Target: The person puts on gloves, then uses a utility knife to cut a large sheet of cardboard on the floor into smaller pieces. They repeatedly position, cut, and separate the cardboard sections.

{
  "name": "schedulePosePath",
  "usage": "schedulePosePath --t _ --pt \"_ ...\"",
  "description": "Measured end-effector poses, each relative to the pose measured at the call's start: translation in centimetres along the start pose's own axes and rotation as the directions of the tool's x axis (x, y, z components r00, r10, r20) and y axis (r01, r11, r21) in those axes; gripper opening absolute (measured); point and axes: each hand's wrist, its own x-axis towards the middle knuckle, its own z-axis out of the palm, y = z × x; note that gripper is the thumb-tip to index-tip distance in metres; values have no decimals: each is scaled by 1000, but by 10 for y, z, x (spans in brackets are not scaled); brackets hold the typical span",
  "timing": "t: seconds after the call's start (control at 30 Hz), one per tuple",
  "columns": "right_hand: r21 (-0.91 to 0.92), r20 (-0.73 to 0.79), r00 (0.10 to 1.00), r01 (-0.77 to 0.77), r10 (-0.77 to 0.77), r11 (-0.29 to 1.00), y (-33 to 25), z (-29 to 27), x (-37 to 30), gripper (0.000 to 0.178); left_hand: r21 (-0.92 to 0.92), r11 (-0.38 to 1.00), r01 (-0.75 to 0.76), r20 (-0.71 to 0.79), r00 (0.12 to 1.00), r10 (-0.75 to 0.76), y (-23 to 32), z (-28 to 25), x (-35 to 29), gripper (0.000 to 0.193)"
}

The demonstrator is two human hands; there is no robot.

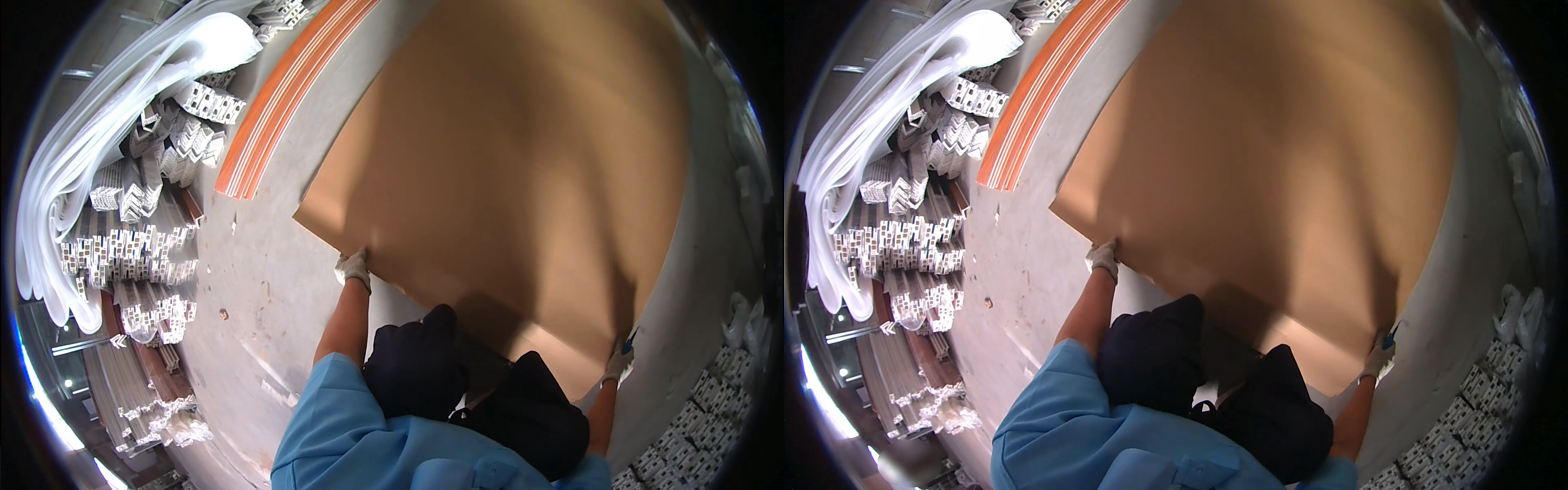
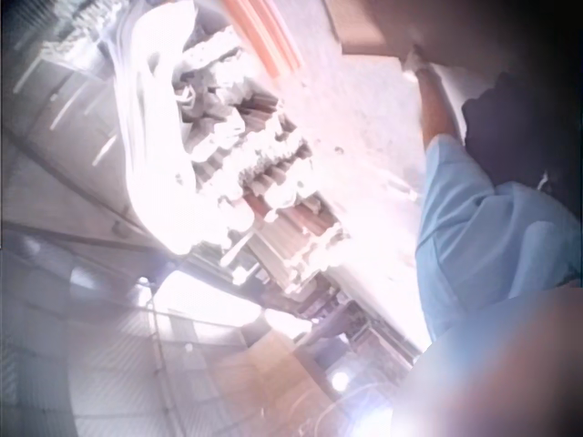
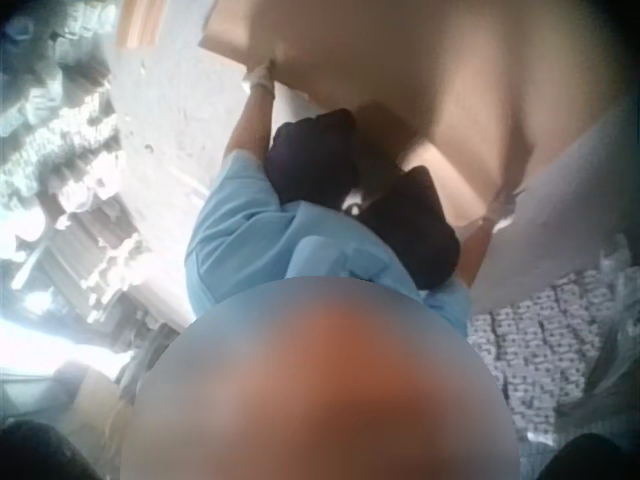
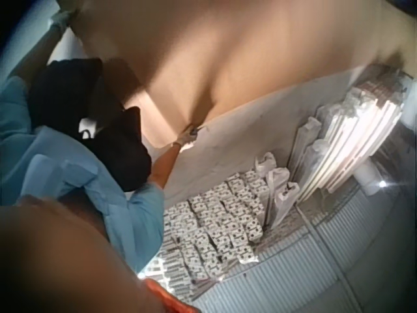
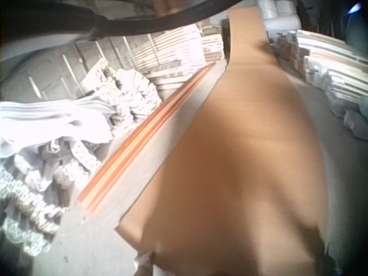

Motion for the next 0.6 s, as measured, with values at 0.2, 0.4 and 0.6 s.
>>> schedulePosePath --t 0.2,0.4,0.6 --pt "-118 100 995 -11 23 993 -15 -13 -3 44 140 990 18 14 1000 -20 10 0 -7 38" --pt "-64 89 996 -21 27 998 6 0 13 45 -15 997 -76 -5 997 76 3 2 -3 36" --pt "-126 63 998 -19 27 992 25 12 27 48 197 975 -106 -28 993 114 12 4 -5 40"
